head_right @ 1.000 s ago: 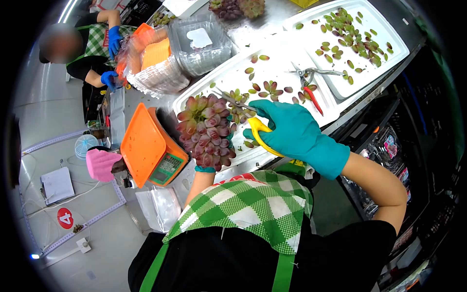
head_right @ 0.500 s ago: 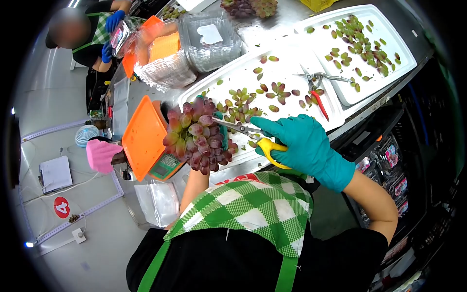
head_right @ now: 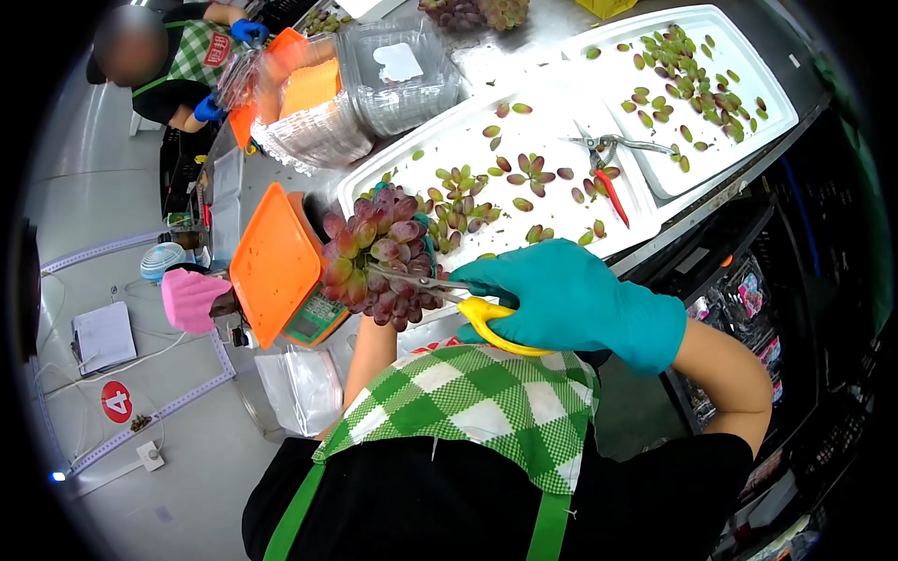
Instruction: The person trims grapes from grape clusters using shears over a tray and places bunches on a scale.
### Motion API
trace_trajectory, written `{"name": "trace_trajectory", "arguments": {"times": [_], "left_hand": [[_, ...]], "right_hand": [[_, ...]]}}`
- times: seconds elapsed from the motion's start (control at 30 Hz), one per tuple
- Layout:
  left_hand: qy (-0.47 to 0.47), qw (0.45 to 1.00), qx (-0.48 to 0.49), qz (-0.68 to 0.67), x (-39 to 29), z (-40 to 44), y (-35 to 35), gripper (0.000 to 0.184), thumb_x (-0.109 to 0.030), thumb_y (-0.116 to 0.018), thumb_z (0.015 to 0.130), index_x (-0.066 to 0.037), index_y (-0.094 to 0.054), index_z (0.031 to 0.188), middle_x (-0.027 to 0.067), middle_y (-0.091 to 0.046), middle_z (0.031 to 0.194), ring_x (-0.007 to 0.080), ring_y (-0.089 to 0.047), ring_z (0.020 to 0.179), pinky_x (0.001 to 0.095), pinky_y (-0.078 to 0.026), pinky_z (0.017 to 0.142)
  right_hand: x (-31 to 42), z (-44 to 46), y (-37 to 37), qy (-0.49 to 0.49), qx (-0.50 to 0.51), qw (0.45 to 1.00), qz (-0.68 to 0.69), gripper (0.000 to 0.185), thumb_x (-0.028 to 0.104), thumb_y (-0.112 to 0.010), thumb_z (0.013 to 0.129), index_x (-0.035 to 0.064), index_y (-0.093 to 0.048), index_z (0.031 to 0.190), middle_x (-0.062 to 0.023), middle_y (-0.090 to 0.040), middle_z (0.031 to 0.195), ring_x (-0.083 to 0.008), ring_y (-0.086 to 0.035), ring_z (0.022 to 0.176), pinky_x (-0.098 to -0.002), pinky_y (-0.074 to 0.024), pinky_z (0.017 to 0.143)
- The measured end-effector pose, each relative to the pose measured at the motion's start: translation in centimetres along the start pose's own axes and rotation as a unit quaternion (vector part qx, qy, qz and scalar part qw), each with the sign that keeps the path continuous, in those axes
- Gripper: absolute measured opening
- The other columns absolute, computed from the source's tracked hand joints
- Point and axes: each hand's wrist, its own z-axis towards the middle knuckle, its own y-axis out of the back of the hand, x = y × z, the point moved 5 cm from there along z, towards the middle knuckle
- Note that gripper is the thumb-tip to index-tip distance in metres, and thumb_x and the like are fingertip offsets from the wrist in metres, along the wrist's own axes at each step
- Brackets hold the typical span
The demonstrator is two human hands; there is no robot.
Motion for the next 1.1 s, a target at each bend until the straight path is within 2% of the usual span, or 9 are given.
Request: {"name": "trace_trajectory", "arguments": {"times": [0.07,0.17,0.47,0.63,0.77,0.8,0.9,0.97,1.1], "left_hand": [[0.004,1.0,-0.001,-0.001,-0.1,0.0,-0.1,0.045,-0.023,-0.04,0.089,-0.005,-0.026,0.129,0.0109,-0.034,0.129,0.0245,-0.038,0.116,0.037,-0.032,0.096],[0.011,1.0,-0.003,-0.006,-0.1,0.1,-0.2,0.046,-0.023,-0.04,0.089,-0.005,-0.026,0.129,0.0108,-0.034,0.129,0.0244,-0.038,0.116,0.0369,-0.032,0.096],[0.029,0.999,-0.025,-0.007,0.0,0.0,-0.5,0.046,-0.022,-0.04,0.089,-0.005,-0.026,0.129,0.0107,-0.034,0.13,0.0241,-0.038,0.117,0.0367,-0.032,0.096],[-0.042,0.988,0.088,0.122,-0.4,1.0,-2.3,0.049,-0.021,-0.046,0.086,-0.005,-0.027,0.128,0.0103,-0.035,0.129,0.0234,-0.038,0.116,0.0357,-0.034,0.095],[-0.026,0.989,0.037,0.14,-0.8,2.8,-1.9,0.054,-0.025,-0.052,0.083,-0.005,-0.029,0.128,0.0106,-0.036,0.127,0.0237,-0.038,0.116,0.0361,-0.035,0.094],[-0.021,0.988,0.046,0.143,-1.0,3.3,-2.0,0.052,-0.026,-0.054,0.081,-0.005,-0.032,0.124,0.011,-0.038,0.124,0.0257,-0.039,0.114,0.0369,-0.036,0.093],[-0.009,0.989,0.049,0.137,-1.3,4.7,-2.7,0.047,-0.028,-0.059,0.074,-0.004,-0.041,0.111,0.0118,-0.042,0.113,0.0308,-0.041,0.109,0.0389,-0.038,0.09],[-0.006,0.993,0.021,0.112,-1.3,5.1,-3.7,0.041,-0.028,-0.062,0.071,-0.004,-0.045,0.1,0.012,-0.043,0.106,0.033,-0.042,0.105,0.0398,-0.04,0.087],[0.009,0.995,0.044,0.093,-1.1,5.8,-2.6,0.043,-0.025,-0.06,0.072,-0.004,-0.043,0.105,0.0123,-0.043,0.112,0.0323,-0.042,0.108,0.0382,-0.042,0.086]], "right_hand": [[0.1,0.4,0.0,-0.014,0.067,0.998,0.005,0.044,0.035,-0.064,0.073,0.0101,-0.056,0.108,-0.0103,-0.06,0.073,-0.0239,-0.059,0.06,-0.0291,-0.0463,0.056],[0.0,0.9,0.2,-0.096,0.165,0.981,-0.027,0.049,0.044,-0.059,0.074,0.0105,-0.055,0.109,-0.0118,-0.061,0.078,-0.026,-0.06,0.066,-0.0317,-0.0466,0.062],[0.7,2.2,1.0,-0.164,0.229,0.958,-0.048,0.05,0.048,-0.056,0.075,0.011,-0.054,0.109,-0.012,-0.061,0.088,-0.0279,-0.059,0.079,-0.0349,-0.0456,0.07],[0.2,2.9,1.7,-0.112,0.169,0.979,-0.035,0.044,0.044,-0.056,0.076,0.0082,-0.058,0.102,-0.013,-0.061,0.083,-0.0274,-0.059,0.073,-0.0353,-0.0451,0.066],[0.0,3.4,3.2,-0.138,0.207,0.969,0.0,0.04,0.041,-0.057,0.076,0.0072,-0.061,0.098,-0.0125,-0.062,0.079,-0.0255,-0.059,0.068,-0.0345,-0.0446,0.062],[-0.1,3.4,3.5,-0.136,0.211,0.968,-0.02,0.036,0.039,-0.048,0.08,0.0063,-0.061,0.088,-0.0136,-0.059,0.079,-0.0289,-0.057,0.072,-0.0373,-0.0444,0.066],[-0.5,3.5,4.2,-0.097,0.132,0.984,-0.071,0.037,0.035,-0.058,0.075,0.0077,-0.06,0.1,-0.0104,-0.061,0.078,-0.0242,-0.059,0.068,-0.034,-0.0444,0.061],[-0.2,3.3,4.4,-0.094,0.12,0.983,-0.098,0.039,0.035,-0.057,0.075,0.0082,-0.058,0.103,-0.0125,-0.061,0.081,-0.0265,-0.059,0.074,-0.035,-0.0453,0.066],[-0.9,3.7,4.1,-0.102,0.107,0.979,-0.143,0.041,0.039,-0.057,0.075,0.0081,-0.058,0.101,-0.0145,-0.06,0.083,-0.0295,-0.058,0.078,-0.037,-0.0454,0.07]]}}
